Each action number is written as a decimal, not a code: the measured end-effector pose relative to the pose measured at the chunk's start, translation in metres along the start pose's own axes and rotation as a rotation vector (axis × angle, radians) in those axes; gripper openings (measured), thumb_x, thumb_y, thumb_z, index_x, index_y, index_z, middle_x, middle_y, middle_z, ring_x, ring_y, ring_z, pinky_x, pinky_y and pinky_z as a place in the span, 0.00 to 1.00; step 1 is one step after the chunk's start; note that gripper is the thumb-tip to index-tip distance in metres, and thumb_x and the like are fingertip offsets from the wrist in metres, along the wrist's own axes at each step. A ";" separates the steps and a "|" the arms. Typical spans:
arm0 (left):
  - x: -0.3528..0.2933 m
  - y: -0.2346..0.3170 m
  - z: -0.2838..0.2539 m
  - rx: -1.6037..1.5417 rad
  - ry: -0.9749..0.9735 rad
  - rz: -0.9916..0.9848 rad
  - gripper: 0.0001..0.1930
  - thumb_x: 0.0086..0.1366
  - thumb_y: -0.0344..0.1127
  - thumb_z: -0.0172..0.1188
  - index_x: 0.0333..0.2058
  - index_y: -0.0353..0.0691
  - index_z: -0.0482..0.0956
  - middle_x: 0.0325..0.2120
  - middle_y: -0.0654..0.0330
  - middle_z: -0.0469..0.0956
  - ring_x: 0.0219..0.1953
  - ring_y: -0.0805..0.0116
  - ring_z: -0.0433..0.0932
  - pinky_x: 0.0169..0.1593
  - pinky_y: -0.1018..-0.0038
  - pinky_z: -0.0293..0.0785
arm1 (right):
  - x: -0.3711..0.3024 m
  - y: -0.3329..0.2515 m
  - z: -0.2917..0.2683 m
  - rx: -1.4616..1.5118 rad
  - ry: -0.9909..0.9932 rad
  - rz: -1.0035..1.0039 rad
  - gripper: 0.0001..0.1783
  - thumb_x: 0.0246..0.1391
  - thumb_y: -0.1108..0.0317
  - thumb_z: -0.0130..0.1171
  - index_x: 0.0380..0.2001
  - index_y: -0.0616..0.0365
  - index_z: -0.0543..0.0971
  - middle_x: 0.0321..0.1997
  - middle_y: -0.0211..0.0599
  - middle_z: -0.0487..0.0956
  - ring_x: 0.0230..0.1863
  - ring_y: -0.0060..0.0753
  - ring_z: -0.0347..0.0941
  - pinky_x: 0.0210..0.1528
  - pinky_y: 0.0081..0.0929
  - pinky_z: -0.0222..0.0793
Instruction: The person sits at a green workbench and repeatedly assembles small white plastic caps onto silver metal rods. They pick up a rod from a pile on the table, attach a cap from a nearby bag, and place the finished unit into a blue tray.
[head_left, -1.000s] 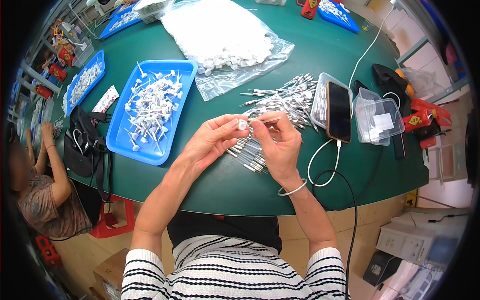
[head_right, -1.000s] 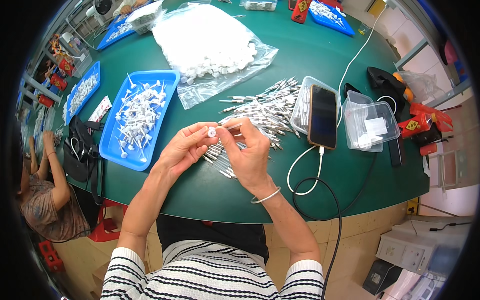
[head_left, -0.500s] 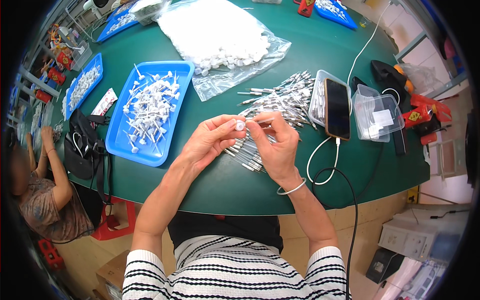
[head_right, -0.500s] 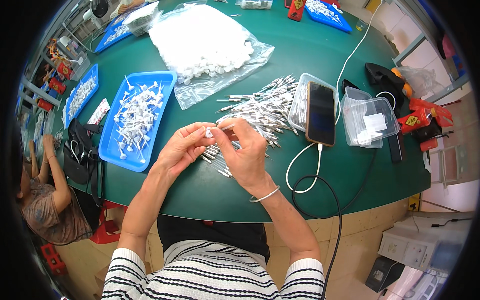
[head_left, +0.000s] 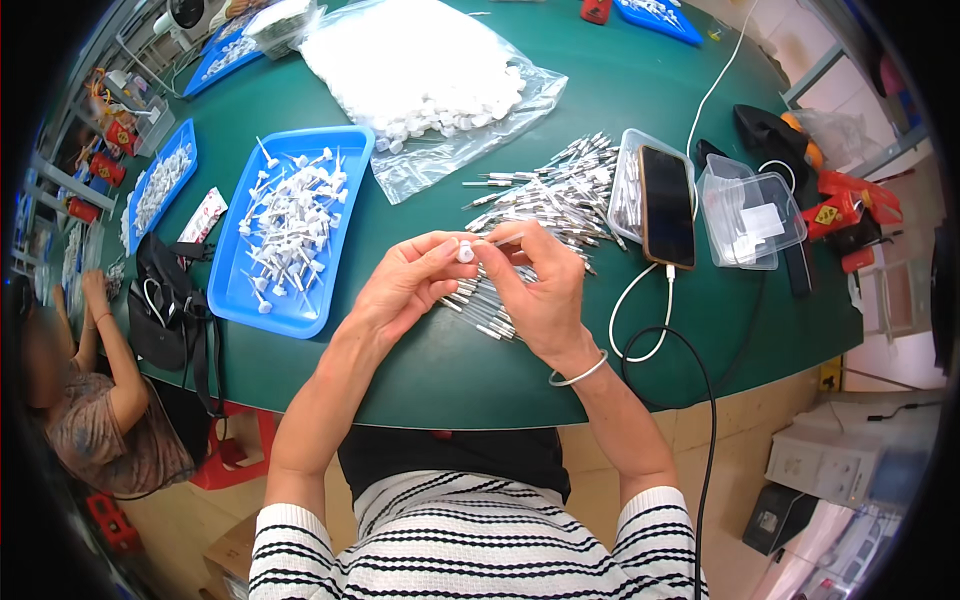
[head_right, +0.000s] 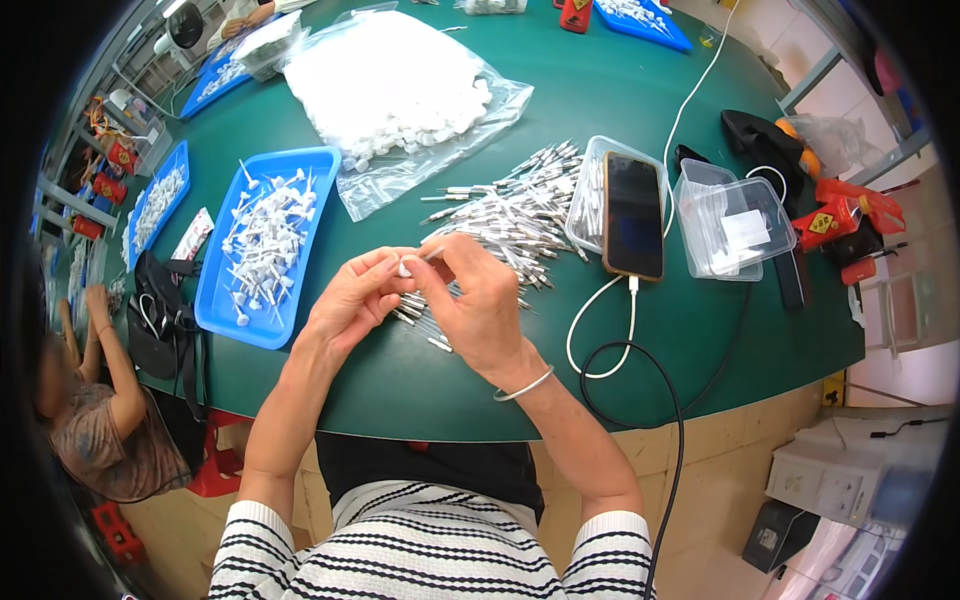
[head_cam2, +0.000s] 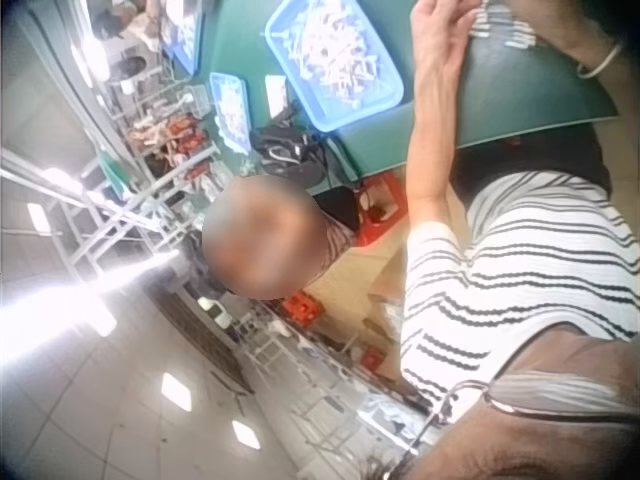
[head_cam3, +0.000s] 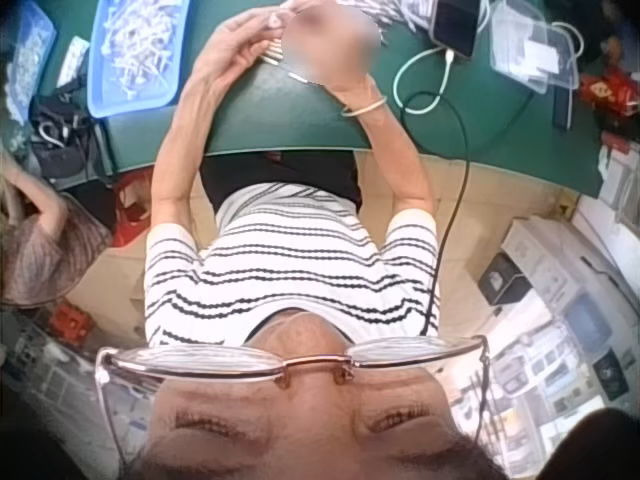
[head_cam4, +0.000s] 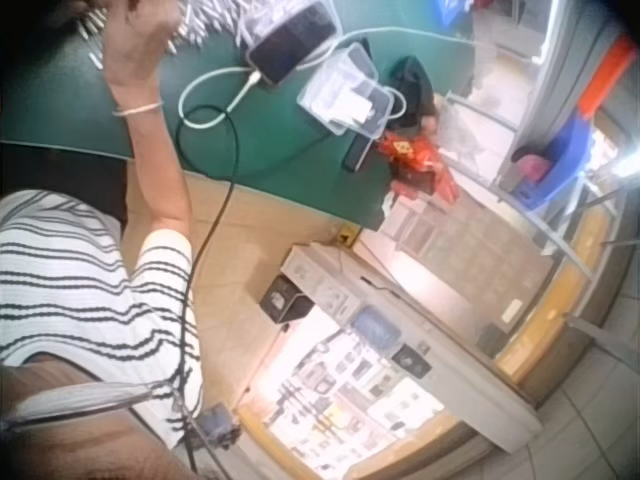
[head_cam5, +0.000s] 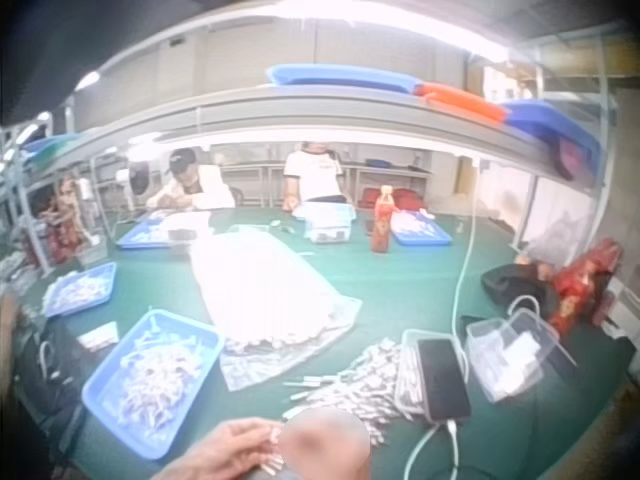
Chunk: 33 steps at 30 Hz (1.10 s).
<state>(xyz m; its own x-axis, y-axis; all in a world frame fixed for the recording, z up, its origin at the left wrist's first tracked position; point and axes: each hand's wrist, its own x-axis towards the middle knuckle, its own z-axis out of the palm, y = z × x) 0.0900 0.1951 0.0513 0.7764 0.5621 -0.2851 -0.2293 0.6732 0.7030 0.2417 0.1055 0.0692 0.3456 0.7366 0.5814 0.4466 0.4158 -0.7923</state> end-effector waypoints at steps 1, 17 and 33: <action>0.000 0.000 0.000 -0.001 0.000 -0.003 0.12 0.65 0.33 0.58 0.44 0.33 0.78 0.38 0.57 0.81 0.37 0.74 0.82 0.38 0.85 0.81 | 0.000 0.000 0.000 -0.001 0.000 0.001 0.06 0.50 0.75 0.63 0.29 0.62 0.75 0.26 0.37 0.76 0.23 0.30 0.76 0.25 0.24 0.70; 0.001 -0.002 0.001 0.117 0.051 0.006 0.13 0.66 0.36 0.57 0.43 0.31 0.77 0.32 0.60 0.80 0.32 0.78 0.81 0.34 0.87 0.79 | 0.004 0.003 -0.006 -0.110 -0.076 -0.040 0.07 0.50 0.72 0.64 0.27 0.60 0.74 0.23 0.36 0.76 0.19 0.31 0.74 0.22 0.26 0.68; 0.002 -0.003 -0.001 0.109 0.049 0.008 0.11 0.65 0.34 0.59 0.42 0.33 0.78 0.33 0.59 0.81 0.34 0.75 0.81 0.36 0.85 0.80 | 0.003 0.004 -0.005 -0.103 -0.096 -0.046 0.07 0.48 0.74 0.65 0.28 0.61 0.76 0.24 0.38 0.76 0.23 0.34 0.74 0.25 0.28 0.68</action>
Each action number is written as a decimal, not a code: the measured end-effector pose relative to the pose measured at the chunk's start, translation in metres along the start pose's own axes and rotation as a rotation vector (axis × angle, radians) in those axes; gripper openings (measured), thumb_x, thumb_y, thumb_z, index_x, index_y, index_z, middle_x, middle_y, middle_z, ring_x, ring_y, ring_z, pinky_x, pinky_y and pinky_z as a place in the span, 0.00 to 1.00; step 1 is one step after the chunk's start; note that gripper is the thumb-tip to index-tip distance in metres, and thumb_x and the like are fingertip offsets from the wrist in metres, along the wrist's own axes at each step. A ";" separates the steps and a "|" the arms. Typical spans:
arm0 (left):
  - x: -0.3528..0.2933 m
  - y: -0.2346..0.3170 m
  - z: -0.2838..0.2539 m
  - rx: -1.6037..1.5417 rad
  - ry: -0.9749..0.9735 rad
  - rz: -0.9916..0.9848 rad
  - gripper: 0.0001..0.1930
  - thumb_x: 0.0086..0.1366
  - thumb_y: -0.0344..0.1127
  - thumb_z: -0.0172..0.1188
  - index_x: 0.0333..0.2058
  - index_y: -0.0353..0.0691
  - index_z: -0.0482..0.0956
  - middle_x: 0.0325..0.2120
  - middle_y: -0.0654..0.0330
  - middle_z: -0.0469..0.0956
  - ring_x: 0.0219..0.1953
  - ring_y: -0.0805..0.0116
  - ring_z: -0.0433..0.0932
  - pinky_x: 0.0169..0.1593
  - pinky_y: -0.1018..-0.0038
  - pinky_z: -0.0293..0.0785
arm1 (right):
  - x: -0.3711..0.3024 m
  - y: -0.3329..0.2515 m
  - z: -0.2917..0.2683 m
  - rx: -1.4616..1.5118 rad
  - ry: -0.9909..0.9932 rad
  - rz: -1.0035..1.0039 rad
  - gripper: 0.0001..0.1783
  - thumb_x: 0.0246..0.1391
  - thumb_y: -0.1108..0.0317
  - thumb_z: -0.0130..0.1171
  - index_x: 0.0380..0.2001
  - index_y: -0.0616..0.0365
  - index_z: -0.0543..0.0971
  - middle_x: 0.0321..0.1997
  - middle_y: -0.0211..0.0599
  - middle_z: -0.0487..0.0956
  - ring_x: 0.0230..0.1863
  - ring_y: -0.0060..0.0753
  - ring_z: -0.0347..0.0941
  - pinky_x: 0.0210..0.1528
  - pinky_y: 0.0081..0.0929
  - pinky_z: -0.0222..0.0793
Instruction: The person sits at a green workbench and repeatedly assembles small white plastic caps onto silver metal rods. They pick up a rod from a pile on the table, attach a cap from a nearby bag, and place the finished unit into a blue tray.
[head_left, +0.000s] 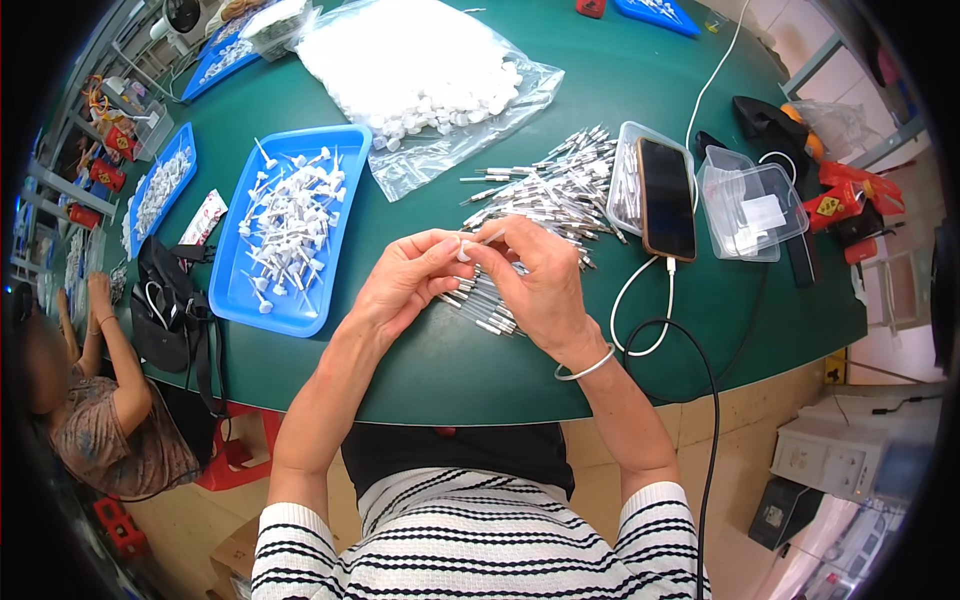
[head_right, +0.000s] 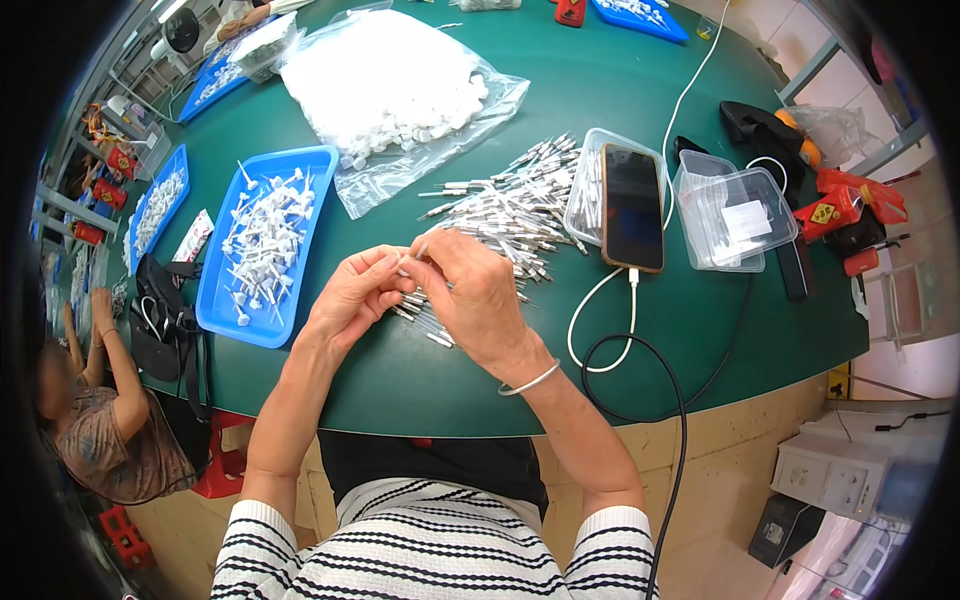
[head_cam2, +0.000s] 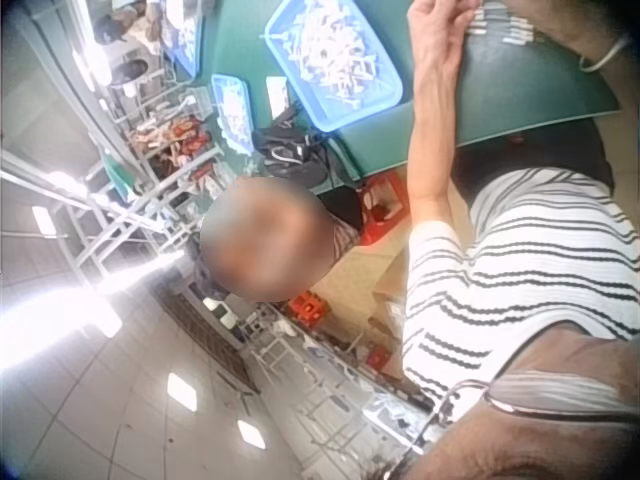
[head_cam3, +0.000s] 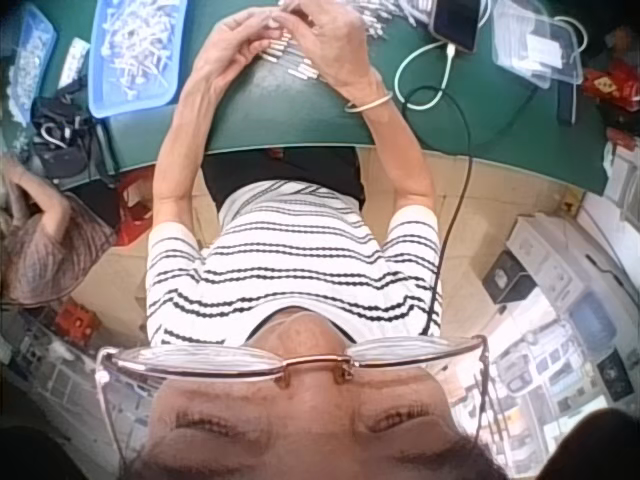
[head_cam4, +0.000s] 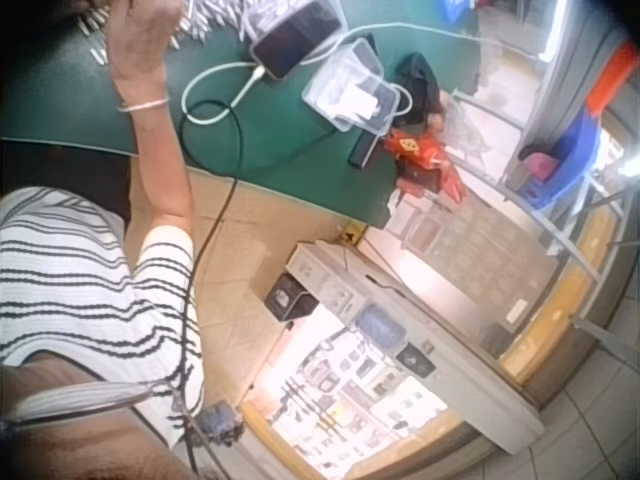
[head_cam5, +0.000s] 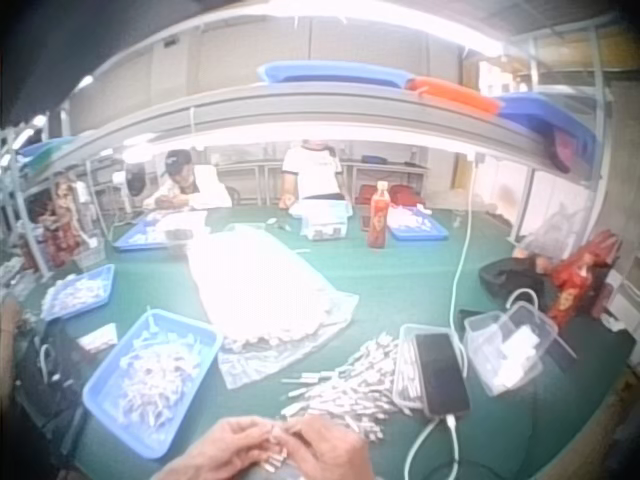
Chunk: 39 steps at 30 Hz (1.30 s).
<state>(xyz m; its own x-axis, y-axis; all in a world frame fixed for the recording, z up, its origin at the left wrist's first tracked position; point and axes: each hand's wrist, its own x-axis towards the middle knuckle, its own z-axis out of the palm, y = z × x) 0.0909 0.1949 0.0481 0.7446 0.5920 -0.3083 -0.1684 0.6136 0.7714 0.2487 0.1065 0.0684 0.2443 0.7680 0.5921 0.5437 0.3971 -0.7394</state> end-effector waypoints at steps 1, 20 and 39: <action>0.000 0.000 0.000 0.000 0.000 0.002 0.11 0.65 0.34 0.59 0.42 0.33 0.78 0.33 0.59 0.81 0.34 0.75 0.81 0.36 0.85 0.80 | 0.000 0.000 0.000 0.005 -0.005 0.000 0.06 0.48 0.74 0.65 0.28 0.61 0.76 0.24 0.38 0.76 0.23 0.34 0.74 0.25 0.28 0.69; -0.008 0.004 0.011 0.110 0.066 0.326 0.15 0.61 0.29 0.63 0.46 0.32 0.77 0.36 0.58 0.81 0.38 0.73 0.80 0.46 0.78 0.76 | 0.005 -0.008 -0.012 0.316 -0.226 0.474 0.08 0.56 0.69 0.60 0.35 0.63 0.79 0.25 0.34 0.79 0.25 0.20 0.72 0.26 0.21 0.67; -0.007 0.004 0.004 0.239 0.017 0.344 0.13 0.61 0.28 0.62 0.43 0.31 0.77 0.36 0.56 0.81 0.39 0.70 0.80 0.48 0.74 0.76 | 0.001 -0.007 -0.010 0.085 -0.174 0.224 0.07 0.54 0.69 0.60 0.30 0.62 0.78 0.17 0.40 0.73 0.16 0.34 0.68 0.22 0.29 0.61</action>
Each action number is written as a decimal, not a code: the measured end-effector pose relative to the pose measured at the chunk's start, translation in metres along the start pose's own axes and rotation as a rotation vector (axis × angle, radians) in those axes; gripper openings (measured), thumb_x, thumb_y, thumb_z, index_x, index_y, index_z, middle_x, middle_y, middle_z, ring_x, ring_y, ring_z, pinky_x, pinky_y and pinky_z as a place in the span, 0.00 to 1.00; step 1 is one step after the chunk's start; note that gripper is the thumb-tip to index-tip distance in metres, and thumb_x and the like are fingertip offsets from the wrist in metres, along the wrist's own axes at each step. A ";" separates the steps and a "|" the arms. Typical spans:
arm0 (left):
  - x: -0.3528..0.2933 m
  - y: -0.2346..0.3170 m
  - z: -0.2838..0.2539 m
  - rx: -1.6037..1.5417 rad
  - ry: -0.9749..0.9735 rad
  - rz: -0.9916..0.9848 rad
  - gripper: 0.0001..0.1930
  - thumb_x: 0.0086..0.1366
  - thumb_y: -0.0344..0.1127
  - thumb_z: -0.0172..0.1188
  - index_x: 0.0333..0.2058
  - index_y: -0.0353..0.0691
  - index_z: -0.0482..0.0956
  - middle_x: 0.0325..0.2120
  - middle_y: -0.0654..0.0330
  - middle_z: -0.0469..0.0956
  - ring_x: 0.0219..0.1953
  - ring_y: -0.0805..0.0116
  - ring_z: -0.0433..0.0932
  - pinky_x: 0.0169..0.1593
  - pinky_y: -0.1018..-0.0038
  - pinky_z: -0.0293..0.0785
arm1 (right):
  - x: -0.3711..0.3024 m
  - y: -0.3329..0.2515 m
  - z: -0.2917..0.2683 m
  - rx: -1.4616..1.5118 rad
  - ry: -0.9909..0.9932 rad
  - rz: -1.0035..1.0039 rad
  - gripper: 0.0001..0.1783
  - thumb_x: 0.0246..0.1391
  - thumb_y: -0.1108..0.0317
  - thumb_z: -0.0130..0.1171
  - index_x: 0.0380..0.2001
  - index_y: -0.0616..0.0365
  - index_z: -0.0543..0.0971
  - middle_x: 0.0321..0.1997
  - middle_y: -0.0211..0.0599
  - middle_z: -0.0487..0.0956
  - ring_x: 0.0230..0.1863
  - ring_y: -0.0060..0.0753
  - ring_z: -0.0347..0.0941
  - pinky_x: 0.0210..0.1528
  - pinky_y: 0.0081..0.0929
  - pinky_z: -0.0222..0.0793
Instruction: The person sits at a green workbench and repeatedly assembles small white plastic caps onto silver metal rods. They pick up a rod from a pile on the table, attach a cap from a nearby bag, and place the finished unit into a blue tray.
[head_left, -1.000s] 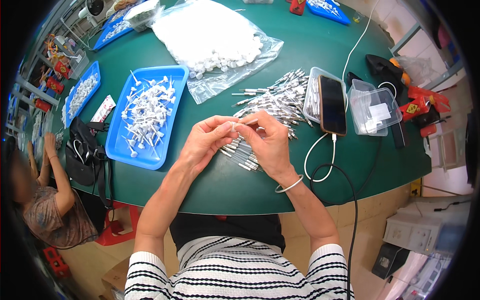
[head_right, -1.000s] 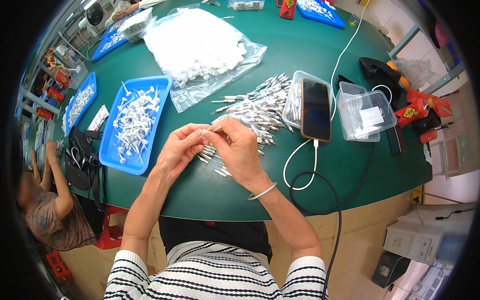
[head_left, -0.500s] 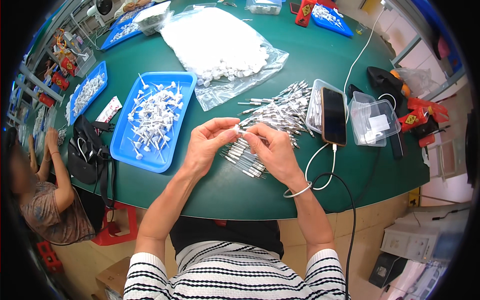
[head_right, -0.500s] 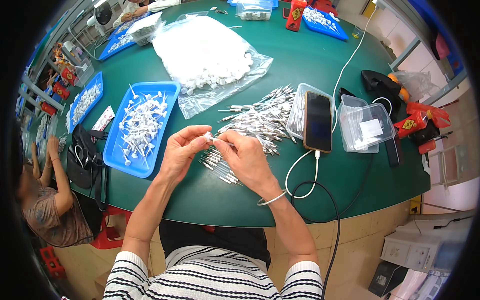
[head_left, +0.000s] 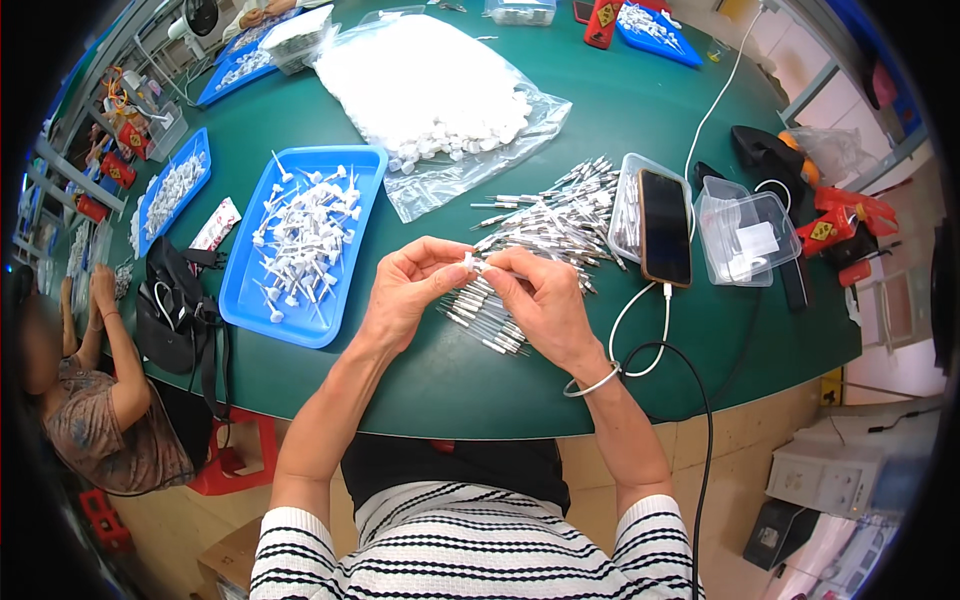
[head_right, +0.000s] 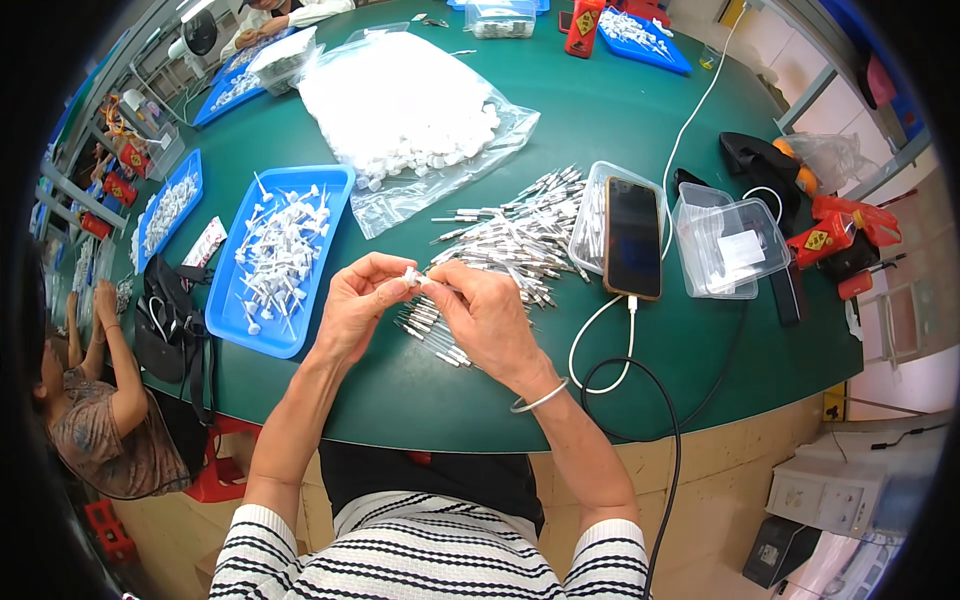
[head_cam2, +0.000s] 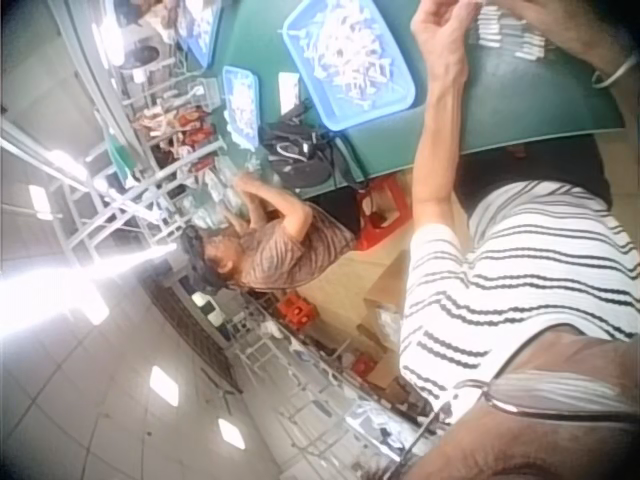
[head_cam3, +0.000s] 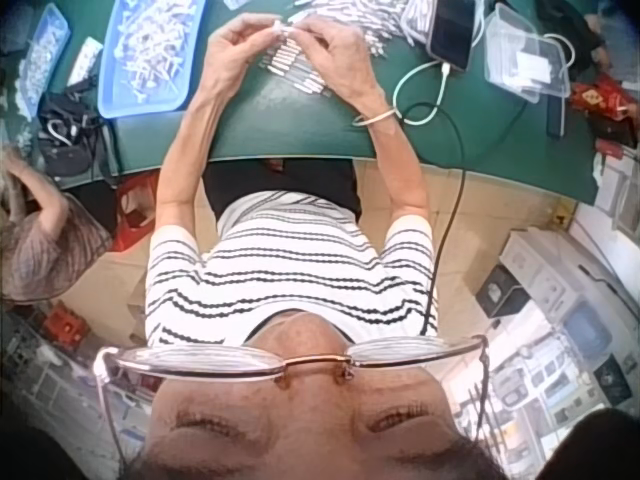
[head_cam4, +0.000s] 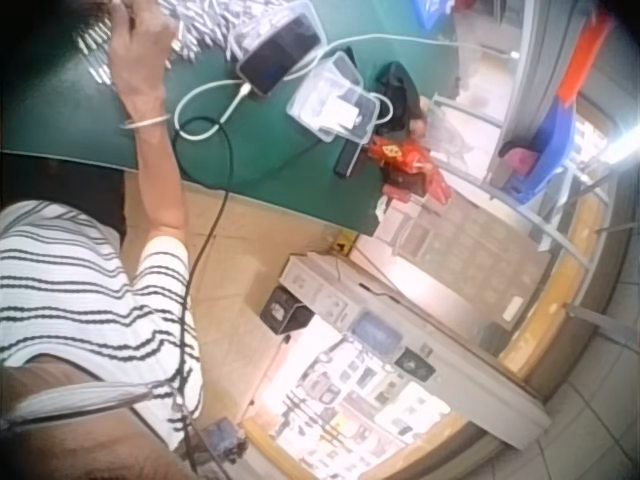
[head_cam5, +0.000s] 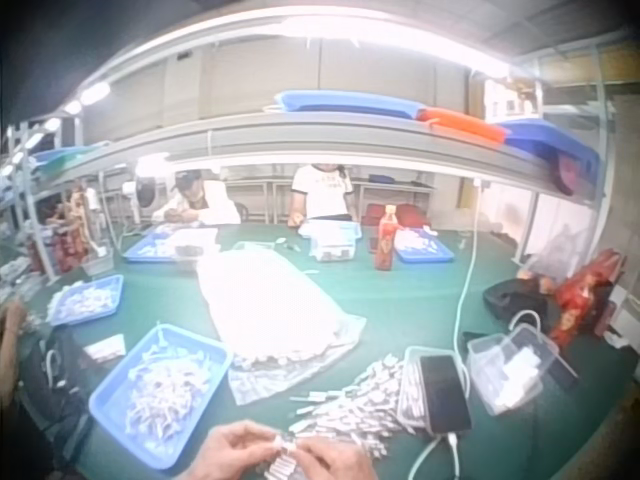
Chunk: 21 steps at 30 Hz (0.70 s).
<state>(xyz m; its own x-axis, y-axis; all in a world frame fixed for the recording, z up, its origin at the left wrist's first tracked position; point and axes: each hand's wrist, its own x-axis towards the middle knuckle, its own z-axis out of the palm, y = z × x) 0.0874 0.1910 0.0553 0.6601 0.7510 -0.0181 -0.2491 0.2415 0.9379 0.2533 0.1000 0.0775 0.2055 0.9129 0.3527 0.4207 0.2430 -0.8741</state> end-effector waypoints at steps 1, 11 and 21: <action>0.000 0.000 0.000 -0.002 0.003 0.002 0.12 0.61 0.28 0.62 0.43 0.31 0.77 0.36 0.56 0.81 0.39 0.70 0.80 0.48 0.74 0.76 | 0.000 0.000 0.000 0.009 -0.004 0.012 0.07 0.55 0.69 0.59 0.30 0.62 0.78 0.16 0.39 0.73 0.16 0.32 0.68 0.21 0.29 0.61; -0.004 0.005 0.008 -0.004 0.005 0.043 0.10 0.61 0.28 0.63 0.40 0.32 0.76 0.35 0.57 0.80 0.39 0.72 0.80 0.46 0.77 0.76 | -0.002 0.004 0.002 0.389 -0.086 0.217 0.09 0.59 0.66 0.57 0.31 0.62 0.80 0.16 0.24 0.71 0.19 0.10 0.63 0.20 0.16 0.57; -0.007 0.000 0.007 0.075 0.017 0.127 0.10 0.60 0.25 0.63 0.40 0.31 0.76 0.36 0.57 0.79 0.39 0.74 0.79 0.46 0.79 0.75 | -0.007 0.008 0.011 0.138 0.012 0.109 0.08 0.58 0.68 0.59 0.32 0.63 0.79 0.17 0.23 0.71 0.18 0.13 0.62 0.19 0.18 0.57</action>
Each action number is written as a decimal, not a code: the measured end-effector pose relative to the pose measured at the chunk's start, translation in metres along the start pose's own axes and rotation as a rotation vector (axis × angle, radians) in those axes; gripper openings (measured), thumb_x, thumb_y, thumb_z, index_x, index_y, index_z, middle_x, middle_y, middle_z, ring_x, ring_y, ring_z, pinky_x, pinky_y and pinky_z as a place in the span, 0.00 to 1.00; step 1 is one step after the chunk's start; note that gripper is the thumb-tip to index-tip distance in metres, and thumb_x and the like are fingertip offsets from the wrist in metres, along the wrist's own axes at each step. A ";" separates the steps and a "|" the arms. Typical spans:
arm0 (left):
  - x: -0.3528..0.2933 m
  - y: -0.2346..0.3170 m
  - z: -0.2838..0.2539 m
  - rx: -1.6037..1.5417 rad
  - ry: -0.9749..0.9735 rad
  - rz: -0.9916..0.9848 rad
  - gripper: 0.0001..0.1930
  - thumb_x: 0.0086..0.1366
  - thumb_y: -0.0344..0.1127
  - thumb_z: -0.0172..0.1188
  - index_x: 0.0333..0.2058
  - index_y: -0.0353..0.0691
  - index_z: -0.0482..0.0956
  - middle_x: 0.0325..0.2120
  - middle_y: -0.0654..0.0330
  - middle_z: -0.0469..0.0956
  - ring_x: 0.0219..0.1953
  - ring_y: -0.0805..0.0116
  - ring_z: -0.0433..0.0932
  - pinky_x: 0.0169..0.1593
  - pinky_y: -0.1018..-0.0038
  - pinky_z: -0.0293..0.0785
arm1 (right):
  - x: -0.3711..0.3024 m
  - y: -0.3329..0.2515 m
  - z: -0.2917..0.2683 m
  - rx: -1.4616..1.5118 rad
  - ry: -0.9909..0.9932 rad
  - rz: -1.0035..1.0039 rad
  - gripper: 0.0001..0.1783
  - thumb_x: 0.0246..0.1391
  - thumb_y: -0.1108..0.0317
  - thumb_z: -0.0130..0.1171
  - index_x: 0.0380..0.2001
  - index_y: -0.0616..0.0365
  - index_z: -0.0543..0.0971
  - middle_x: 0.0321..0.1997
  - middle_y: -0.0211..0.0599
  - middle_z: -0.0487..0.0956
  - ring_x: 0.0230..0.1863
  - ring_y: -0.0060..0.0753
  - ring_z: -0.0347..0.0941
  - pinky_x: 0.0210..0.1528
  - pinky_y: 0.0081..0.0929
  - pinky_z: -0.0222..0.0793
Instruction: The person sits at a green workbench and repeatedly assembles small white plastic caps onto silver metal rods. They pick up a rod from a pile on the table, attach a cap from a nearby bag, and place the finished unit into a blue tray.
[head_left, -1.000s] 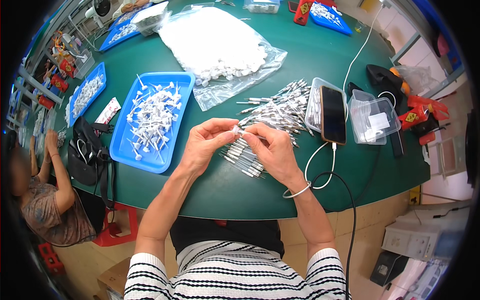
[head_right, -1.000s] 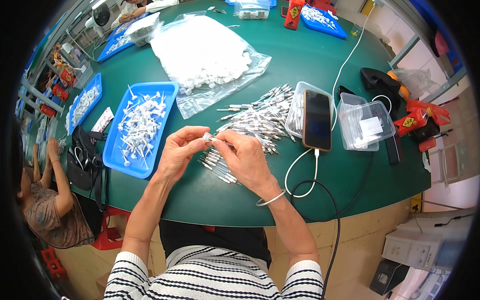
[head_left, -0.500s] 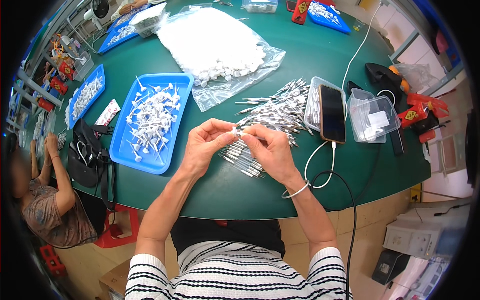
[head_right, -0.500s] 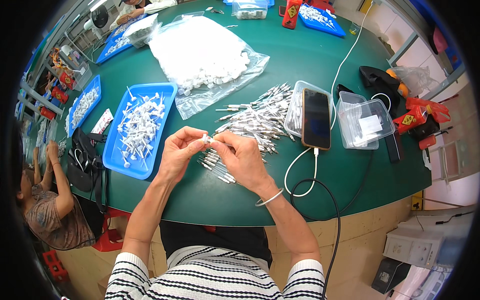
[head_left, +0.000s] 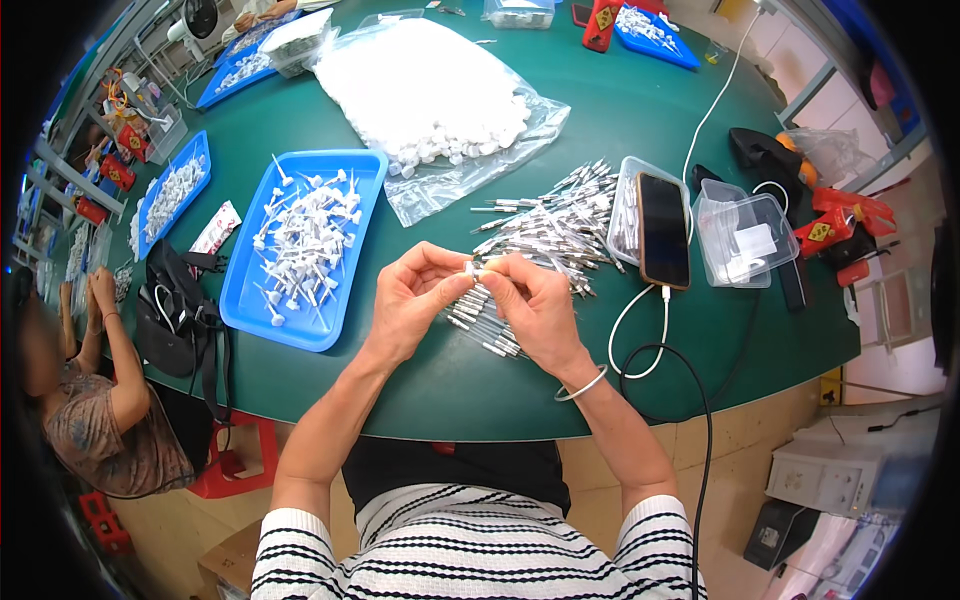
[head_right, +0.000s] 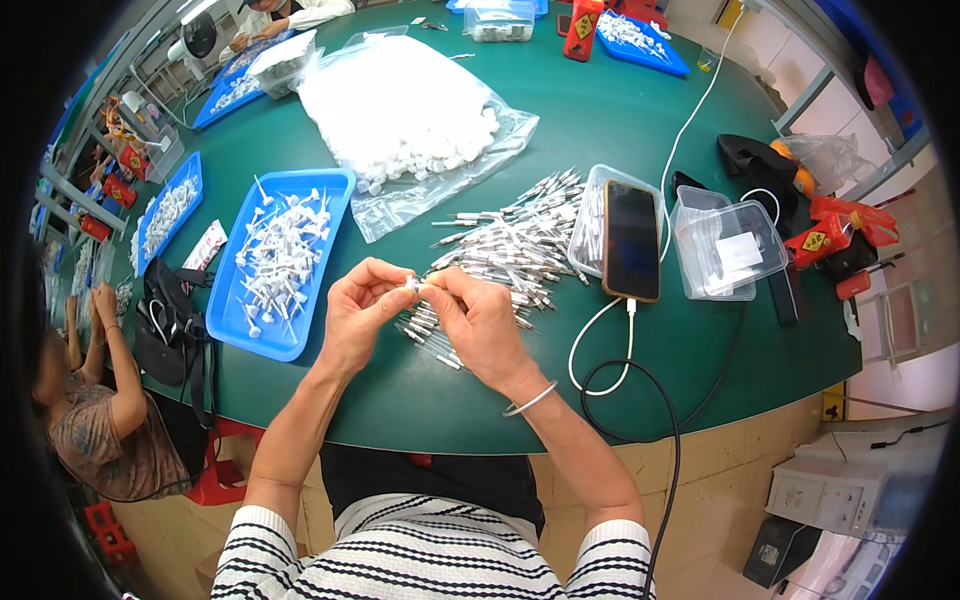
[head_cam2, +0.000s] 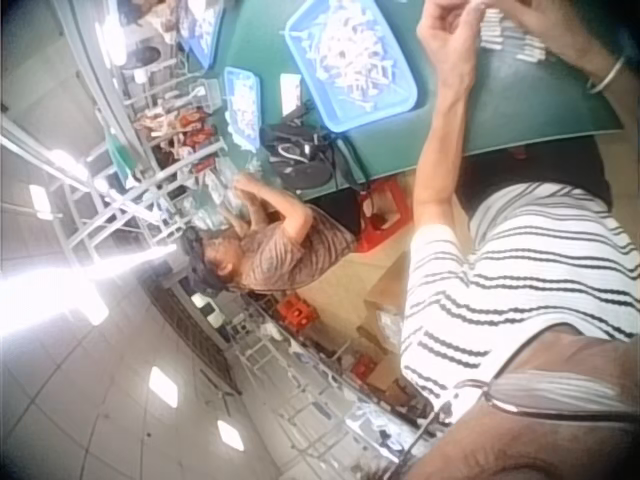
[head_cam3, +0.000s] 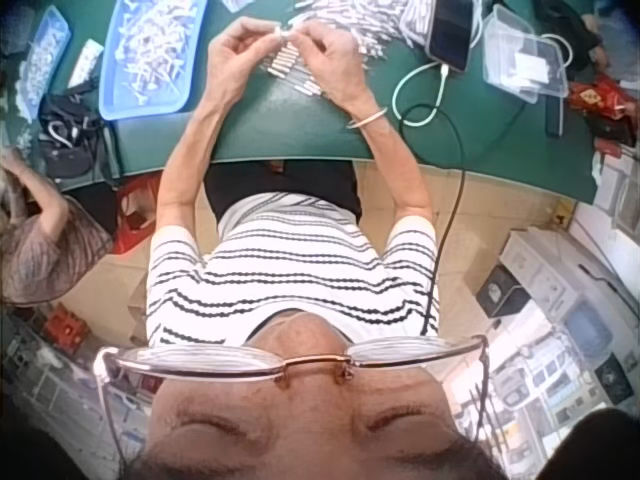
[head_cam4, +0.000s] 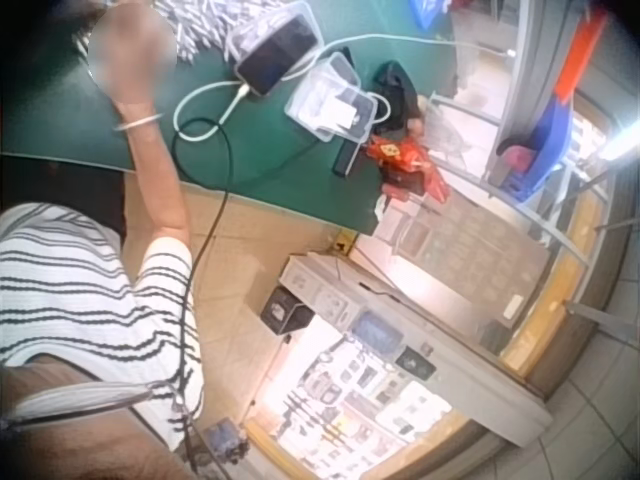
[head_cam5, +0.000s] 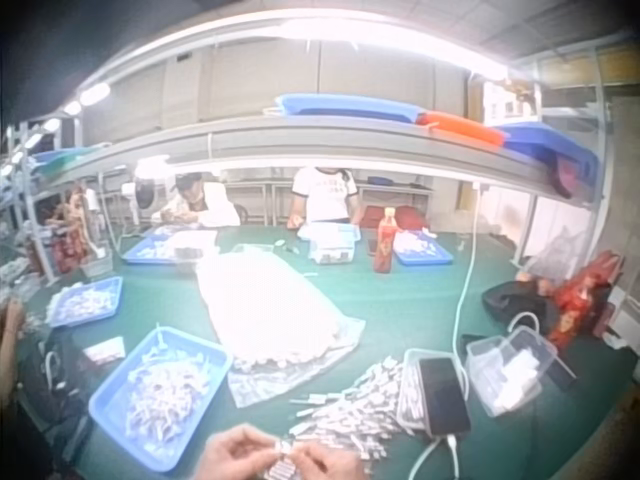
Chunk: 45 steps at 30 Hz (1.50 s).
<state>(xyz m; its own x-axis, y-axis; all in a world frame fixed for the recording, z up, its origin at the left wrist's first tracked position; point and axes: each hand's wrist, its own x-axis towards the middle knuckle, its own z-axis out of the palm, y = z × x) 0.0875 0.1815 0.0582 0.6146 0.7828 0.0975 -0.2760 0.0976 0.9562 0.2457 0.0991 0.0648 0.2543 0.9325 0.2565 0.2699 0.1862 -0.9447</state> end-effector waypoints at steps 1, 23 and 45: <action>0.000 0.000 0.000 0.019 0.004 0.017 0.11 0.60 0.25 0.63 0.40 0.31 0.76 0.36 0.57 0.79 0.39 0.74 0.79 0.46 0.80 0.75 | 0.000 0.000 0.000 0.021 -0.004 0.002 0.07 0.57 0.69 0.59 0.32 0.63 0.79 0.18 0.24 0.72 0.19 0.14 0.63 0.21 0.18 0.58; -0.008 0.005 0.008 0.132 -0.079 0.370 0.10 0.57 0.19 0.62 0.39 0.31 0.76 0.37 0.56 0.73 0.39 0.71 0.75 0.44 0.76 0.72 | 0.000 0.014 0.003 0.813 -0.279 0.188 0.09 0.60 0.68 0.56 0.35 0.65 0.79 0.30 0.29 0.76 0.31 0.18 0.71 0.37 0.16 0.69; -0.010 0.007 0.016 0.325 0.176 0.337 0.06 0.59 0.25 0.63 0.35 0.34 0.76 0.31 0.63 0.76 0.34 0.77 0.75 0.39 0.80 0.71 | 0.005 0.015 0.007 0.456 0.023 -0.014 0.08 0.52 0.78 0.63 0.37 0.61 0.81 0.37 0.30 0.78 0.38 0.18 0.73 0.42 0.16 0.69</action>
<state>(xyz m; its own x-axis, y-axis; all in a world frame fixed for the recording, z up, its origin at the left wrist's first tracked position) 0.0913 0.1639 0.0680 0.3890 0.8323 0.3949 -0.1759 -0.3536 0.9187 0.2440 0.1088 0.0506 0.2755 0.9227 0.2695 -0.1619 0.3209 -0.9332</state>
